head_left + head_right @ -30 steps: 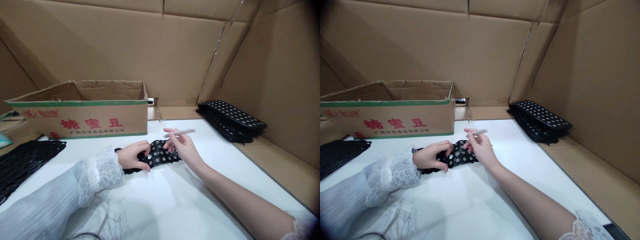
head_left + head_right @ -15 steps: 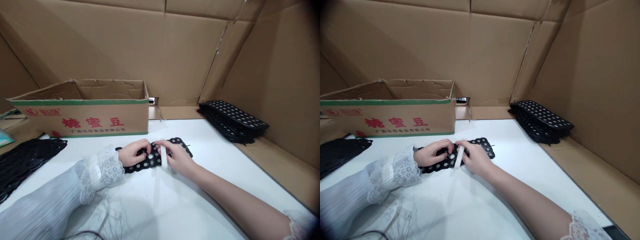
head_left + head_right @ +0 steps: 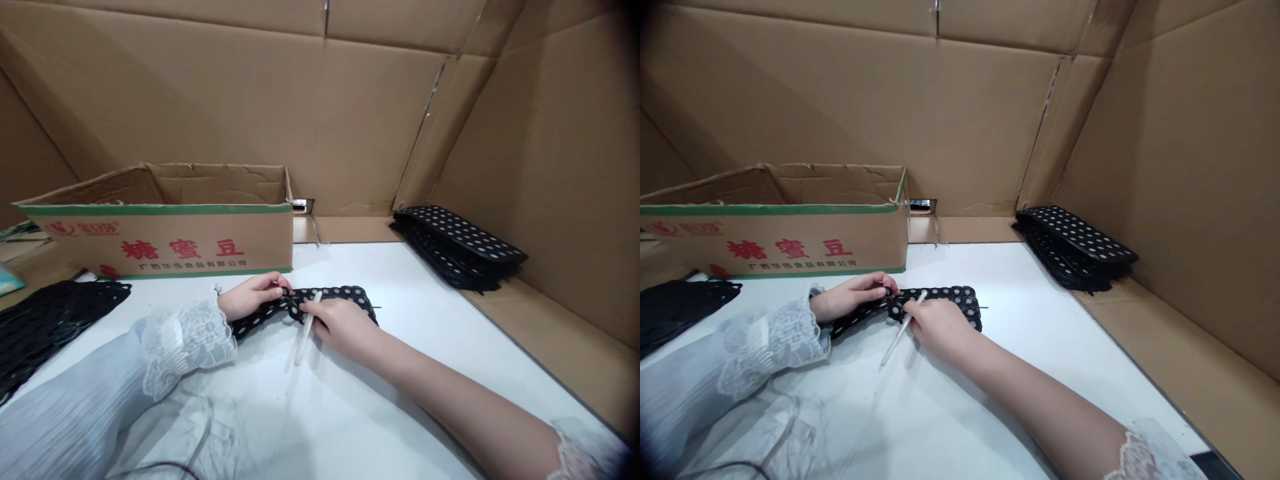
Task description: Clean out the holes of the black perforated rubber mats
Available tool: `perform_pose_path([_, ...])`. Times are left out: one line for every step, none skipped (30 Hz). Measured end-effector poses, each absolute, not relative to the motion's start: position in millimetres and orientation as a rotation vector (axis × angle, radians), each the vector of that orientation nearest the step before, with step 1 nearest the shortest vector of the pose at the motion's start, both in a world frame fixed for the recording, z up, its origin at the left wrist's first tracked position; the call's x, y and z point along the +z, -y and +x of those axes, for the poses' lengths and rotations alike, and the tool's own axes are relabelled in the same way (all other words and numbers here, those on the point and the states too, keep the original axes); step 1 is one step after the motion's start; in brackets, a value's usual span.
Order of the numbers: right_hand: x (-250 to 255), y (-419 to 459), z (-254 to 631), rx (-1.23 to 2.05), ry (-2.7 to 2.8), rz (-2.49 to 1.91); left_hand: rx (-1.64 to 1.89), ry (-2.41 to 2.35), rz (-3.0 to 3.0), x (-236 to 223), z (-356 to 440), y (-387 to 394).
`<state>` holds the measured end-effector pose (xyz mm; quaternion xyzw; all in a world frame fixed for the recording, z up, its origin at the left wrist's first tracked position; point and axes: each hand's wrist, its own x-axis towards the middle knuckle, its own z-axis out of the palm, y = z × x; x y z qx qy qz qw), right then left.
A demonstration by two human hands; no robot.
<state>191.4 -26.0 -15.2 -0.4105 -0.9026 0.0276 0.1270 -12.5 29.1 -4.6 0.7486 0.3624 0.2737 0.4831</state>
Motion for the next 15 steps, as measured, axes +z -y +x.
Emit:
perform_pose_path([-17, 26, 191, 0.049, 2.661, -1.155, 0.757, -0.91, 1.808, 1, -13, -27])
perform_pose_path([-19, 26, 190, 0.021, 2.687, -1.116, 0.855, -0.937, 1.818, 10, -14, -24])
perform_pose_path([-20, 25, 190, 0.0, 2.701, -1.083, 0.948, -0.971, 1.867, 20, -15, -19])
perform_pose_path([-21, 25, 190, -0.012, 2.705, -1.063, 1.01, -1.017, 1.978, 33, -16, -13])
perform_pose_path([-21, 25, 191, -0.012, 2.703, -1.057, 1.067, -1.072, 2.124, 47, -18, -7])
perform_pose_path([-20, 25, 191, -0.001, 2.703, -1.058, 1.132, -1.161, 2.284, 61, -20, -1])
perform_pose_path([-18, 25, 192, 0.015, 2.706, -1.059, 1.243, -1.297, 2.45, 75, -24, 4])
perform_pose_path([-16, 25, 193, 0.033, 2.712, -1.058, 1.405, -1.46, 2.592, 88, -28, 5])
perform_pose_path([-14, 26, 195, 0.049, 2.716, -1.058, 1.577, -1.615, 2.684, 99, -34, 3])
perform_pose_path([-12, 26, 196, 0.059, 2.719, -1.06, 1.701, -1.768, 2.717, 108, -41, -3])
perform_pose_path([-10, 27, 197, 0.061, 2.72, -1.064, 1.762, -1.896, 2.69, 115, -50, -12])
perform_pose_path([-9, 27, 197, 0.06, 2.722, -1.067, 1.757, -1.979, 2.653, 119, -59, -24])
perform_pose_path([-9, 27, 197, 0.054, 2.724, -1.072, 1.681, -2.039, 2.639, 122, -67, -36])
perform_pose_path([-10, 27, 197, 0.046, 2.725, -1.078, 1.531, -2.096, 2.639, 123, -73, -47])
perform_pose_path([-10, 27, 197, 0.034, 2.724, -1.087, 1.383, -2.146, 2.627, 122, -77, -55])
